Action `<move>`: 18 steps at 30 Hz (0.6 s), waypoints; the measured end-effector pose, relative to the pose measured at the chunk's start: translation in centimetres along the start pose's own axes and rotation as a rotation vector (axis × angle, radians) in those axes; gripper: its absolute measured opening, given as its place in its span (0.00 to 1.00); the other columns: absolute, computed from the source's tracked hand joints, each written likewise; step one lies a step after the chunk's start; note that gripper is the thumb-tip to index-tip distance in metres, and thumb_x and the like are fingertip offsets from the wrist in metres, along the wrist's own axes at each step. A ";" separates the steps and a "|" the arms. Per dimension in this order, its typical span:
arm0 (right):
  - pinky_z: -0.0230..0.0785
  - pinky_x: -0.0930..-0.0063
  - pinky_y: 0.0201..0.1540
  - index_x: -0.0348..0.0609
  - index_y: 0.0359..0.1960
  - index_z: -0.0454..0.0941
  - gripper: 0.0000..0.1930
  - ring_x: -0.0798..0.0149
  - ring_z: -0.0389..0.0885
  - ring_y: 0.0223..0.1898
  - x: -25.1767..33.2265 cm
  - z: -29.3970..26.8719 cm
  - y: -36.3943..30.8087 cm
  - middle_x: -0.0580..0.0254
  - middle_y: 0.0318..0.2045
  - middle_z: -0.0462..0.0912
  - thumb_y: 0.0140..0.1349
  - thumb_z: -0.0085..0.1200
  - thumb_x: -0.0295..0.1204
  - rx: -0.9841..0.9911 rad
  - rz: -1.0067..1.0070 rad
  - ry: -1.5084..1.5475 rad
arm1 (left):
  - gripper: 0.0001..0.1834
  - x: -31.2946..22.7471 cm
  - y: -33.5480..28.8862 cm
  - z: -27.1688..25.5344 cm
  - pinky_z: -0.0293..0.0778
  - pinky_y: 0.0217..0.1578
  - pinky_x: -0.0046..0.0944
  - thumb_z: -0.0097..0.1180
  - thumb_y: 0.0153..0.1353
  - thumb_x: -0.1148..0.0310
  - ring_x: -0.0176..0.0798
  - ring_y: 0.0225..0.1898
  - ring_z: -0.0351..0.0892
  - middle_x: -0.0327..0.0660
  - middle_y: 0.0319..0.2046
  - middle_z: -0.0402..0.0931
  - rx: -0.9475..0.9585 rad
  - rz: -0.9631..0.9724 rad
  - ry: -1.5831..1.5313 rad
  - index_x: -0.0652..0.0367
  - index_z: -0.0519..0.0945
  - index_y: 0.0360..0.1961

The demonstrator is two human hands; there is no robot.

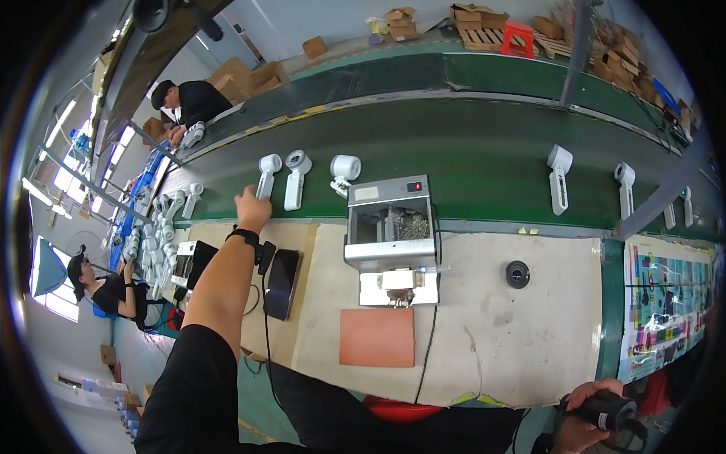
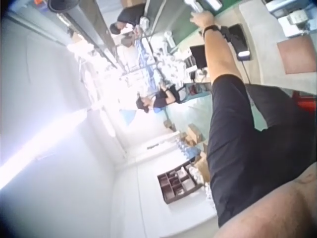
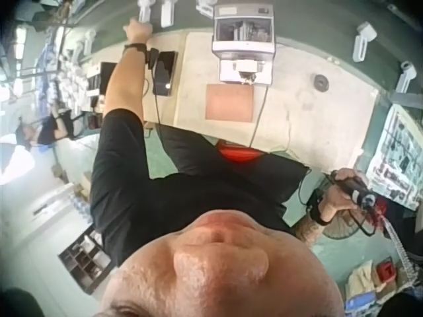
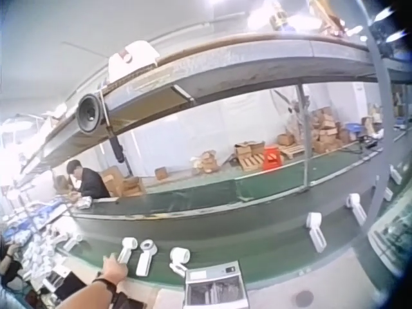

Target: Assembling small white plastic fan components on an industrial production line using a powered screwdriver.

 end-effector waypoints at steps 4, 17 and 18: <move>0.59 0.79 0.26 0.38 0.49 0.65 0.46 0.72 0.68 0.20 -0.4 0.8 0.3 0.67 0.19 0.69 0.61 0.46 0.78 -0.013 -0.003 -0.122 | 0.25 -4.2 -0.7 1.3 0.73 0.59 0.55 0.63 0.65 0.55 0.62 0.55 0.77 0.53 0.57 0.76 -0.189 0.227 -0.041 0.57 0.77 0.59; 0.67 0.75 0.26 0.38 0.46 0.68 0.51 0.67 0.74 0.22 2.1 2.3 -1.2 0.62 0.20 0.74 0.53 0.51 0.82 -0.010 0.102 -0.065 | 0.16 -7.2 1.7 6.3 0.82 0.42 0.54 0.57 0.67 0.57 0.58 0.38 0.88 0.54 0.32 0.87 0.136 0.552 0.325 0.58 0.87 0.33; 0.69 0.74 0.26 0.37 0.45 0.69 0.52 0.67 0.74 0.21 2.3 1.8 -1.6 0.62 0.21 0.75 0.51 0.50 0.84 -0.040 0.097 -0.097 | 0.16 -6.5 2.2 7.4 0.82 0.37 0.56 0.53 0.68 0.61 0.57 0.33 0.88 0.53 0.27 0.86 0.060 0.804 0.431 0.56 0.87 0.28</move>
Point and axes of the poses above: each hand's wrist, its own y-axis towards the middle knuckle, its own z-axis out of the palm, x = y × z, the point moved 2 cm from there along y, towards the middle knuckle
